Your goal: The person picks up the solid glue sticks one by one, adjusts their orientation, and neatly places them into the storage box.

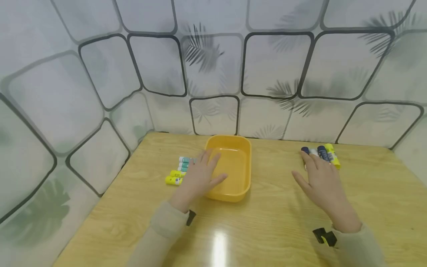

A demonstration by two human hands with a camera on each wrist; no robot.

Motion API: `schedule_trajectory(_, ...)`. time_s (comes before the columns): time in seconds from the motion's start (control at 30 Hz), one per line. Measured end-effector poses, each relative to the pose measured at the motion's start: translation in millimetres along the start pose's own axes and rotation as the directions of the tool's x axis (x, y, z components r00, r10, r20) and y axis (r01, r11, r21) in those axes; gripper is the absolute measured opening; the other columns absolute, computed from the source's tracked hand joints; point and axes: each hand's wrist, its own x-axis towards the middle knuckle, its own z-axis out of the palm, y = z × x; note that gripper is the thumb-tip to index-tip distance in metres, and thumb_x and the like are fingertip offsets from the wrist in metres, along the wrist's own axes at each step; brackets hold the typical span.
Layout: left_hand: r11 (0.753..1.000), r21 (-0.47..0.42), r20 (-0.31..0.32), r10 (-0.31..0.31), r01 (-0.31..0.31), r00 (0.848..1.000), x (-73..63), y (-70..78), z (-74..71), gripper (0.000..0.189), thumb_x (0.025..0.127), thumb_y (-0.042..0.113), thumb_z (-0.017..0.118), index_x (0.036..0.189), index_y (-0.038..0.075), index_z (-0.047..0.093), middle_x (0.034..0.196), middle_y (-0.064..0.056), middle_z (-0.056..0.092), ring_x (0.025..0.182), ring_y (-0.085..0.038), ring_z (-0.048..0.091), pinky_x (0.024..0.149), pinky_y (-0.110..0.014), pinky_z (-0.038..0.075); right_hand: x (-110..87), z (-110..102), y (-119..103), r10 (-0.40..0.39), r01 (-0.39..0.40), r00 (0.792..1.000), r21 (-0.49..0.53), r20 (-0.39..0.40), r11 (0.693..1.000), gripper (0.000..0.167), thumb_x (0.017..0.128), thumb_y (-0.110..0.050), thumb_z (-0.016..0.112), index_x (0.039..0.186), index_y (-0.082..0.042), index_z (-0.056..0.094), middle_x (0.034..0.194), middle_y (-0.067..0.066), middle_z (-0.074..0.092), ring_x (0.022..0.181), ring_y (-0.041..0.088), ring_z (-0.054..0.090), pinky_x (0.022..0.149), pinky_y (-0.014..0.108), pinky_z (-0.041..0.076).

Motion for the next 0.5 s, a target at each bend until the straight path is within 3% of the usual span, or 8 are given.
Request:
schedule_trajectory(0.17, 0.994, 0.051, 0.109, 0.095, -0.101, 0.990, -4.2, 10.6, 6.5, 0.068, 0.087, 0.059, 0.033, 0.139, 0.016, 0.027, 0.142, -0.015, 0.021, 0.129, -0.032, 0.017, 0.095, -0.057, 0.019, 0.6, 0.4, -1.0, 0.002, -0.002, 1.000, -0.001, 0.007, 1.000, 0.059, 0.085, -0.030, 0.057, 0.127, 0.007, 0.038, 0.110, 0.027, 0.048, 0.091, 0.041, 0.047, 0.073, 0.056, 0.034)
schedule_trajectory(0.27, 0.990, 0.065, 0.158, 0.117, -0.129, 0.981, -5.9, 13.3, 8.2, 0.066, 0.087, 0.058, 0.034, 0.139, 0.017, 0.027, 0.142, -0.013, 0.023, 0.129, -0.030, 0.017, 0.097, -0.055, 0.019, 0.7, 1.5, -0.8, 0.008, -0.008, 1.000, 0.008, 0.013, 1.000, 0.059, 0.086, -0.031, 0.056, 0.127, 0.007, 0.038, 0.111, 0.029, 0.047, 0.094, 0.043, 0.046, 0.075, 0.057, 0.034)
schedule_trajectory(0.5, 0.987, 0.042, 0.197, 0.145, -0.156, 0.970, -10.4, 15.4, 10.3, 0.063, 0.088, 0.055, 0.035, 0.136, 0.014, 0.032, 0.137, -0.013, 0.031, 0.125, -0.030, 0.027, 0.096, -0.054, 0.023, 0.8, 3.8, 0.4, 0.016, -0.017, 1.000, 0.021, 0.025, 1.000, 0.059, 0.087, -0.031, 0.054, 0.127, 0.009, 0.037, 0.113, 0.030, 0.046, 0.098, 0.044, 0.045, 0.078, 0.057, 0.034)
